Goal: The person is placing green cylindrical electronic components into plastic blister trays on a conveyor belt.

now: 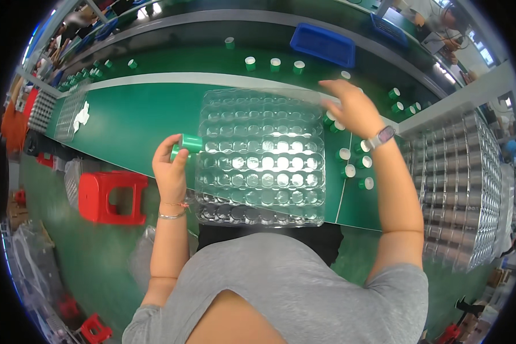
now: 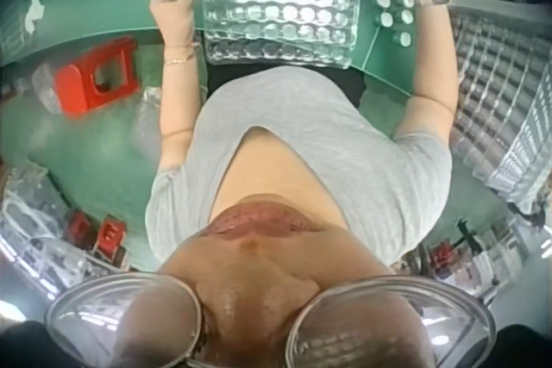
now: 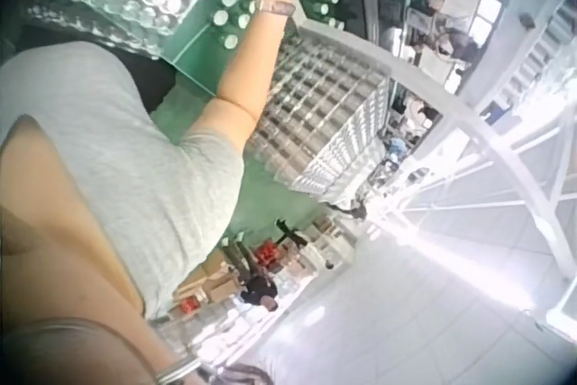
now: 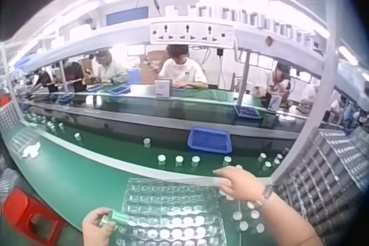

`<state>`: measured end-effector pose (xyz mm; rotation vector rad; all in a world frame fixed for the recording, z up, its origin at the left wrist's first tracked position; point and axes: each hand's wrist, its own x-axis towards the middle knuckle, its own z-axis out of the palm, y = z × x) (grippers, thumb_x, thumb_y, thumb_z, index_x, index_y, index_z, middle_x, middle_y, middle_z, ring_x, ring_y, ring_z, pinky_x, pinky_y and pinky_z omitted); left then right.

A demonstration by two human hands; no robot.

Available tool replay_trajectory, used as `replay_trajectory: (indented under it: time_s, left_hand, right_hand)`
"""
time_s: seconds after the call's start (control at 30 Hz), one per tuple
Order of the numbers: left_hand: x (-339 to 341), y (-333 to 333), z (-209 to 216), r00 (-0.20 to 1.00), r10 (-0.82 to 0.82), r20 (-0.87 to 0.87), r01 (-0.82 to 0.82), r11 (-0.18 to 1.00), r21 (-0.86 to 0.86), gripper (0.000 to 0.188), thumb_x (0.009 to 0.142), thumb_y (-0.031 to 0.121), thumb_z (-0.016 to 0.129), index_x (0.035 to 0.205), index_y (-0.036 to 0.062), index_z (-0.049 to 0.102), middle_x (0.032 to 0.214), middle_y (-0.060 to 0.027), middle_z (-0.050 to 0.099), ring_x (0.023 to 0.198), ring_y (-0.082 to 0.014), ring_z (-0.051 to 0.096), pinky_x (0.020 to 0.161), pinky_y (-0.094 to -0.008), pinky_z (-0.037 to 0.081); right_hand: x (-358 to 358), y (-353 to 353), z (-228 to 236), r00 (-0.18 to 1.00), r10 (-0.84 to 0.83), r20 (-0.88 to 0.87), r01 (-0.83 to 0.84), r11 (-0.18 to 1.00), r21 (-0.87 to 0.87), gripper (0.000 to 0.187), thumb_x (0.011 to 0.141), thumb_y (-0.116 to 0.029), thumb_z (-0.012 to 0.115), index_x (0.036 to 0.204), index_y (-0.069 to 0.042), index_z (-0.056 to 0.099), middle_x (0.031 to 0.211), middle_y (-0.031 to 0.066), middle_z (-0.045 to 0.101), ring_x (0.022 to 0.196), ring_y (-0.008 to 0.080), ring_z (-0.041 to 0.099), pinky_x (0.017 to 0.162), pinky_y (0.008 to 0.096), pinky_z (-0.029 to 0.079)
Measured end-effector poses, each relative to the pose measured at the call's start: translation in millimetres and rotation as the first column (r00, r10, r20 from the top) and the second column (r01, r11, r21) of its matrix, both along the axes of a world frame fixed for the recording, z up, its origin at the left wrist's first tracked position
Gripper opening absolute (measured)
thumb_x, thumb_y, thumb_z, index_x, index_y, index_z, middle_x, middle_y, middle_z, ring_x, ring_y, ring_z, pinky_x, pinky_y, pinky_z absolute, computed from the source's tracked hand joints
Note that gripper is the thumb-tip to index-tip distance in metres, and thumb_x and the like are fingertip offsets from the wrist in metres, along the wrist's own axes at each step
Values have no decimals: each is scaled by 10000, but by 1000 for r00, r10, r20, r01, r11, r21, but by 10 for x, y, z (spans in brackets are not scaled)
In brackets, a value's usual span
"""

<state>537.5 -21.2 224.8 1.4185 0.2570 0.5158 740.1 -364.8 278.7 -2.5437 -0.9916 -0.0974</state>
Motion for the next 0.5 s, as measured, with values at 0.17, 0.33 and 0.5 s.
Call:
replay_trajectory:
  time_s: [0.17, 0.33, 0.5]
  left_hand:
    - [-73, -284, 150, 981, -128, 143, 126, 992, 28, 405, 756, -6, 762, 1121, -36, 590, 1145, -91, 564, 1068, -169, 547, 902, -268, 460]
    - [-113, -449, 157, 960, -226, 167, 221, 974, 46, 468, 721, 13, 808, 1132, -40, 590, 1155, -104, 549, 1061, -181, 560, 901, -274, 478]
    - [-181, -524, 199, 974, -196, 111, 211, 968, -139, 542, 734, 6, 795, 1215, -43, 549, 1131, -154, 610, 1041, -216, 608, 898, -308, 503]
  right_hand:
    - [-981, 874, 280, 846, 323, -424, -122, 892, 436, 565, 778, -120, 755, 1292, -80, 524, 1229, 93, 531, 978, 167, 611, 786, 297, 528]
    - [-1371, 1215, -4, 673, 493, -551, 17, 735, 678, 521, 802, 9, 705, 1279, -12, 497, 1253, 98, 493, 1017, 169, 588, 801, 301, 544]
    - [-1457, 1199, -141, 584, 545, -602, 314, 533, 786, 430, 849, 24, 649, 1253, -5, 505, 1208, 81, 510, 1052, 184, 581, 824, 307, 538]
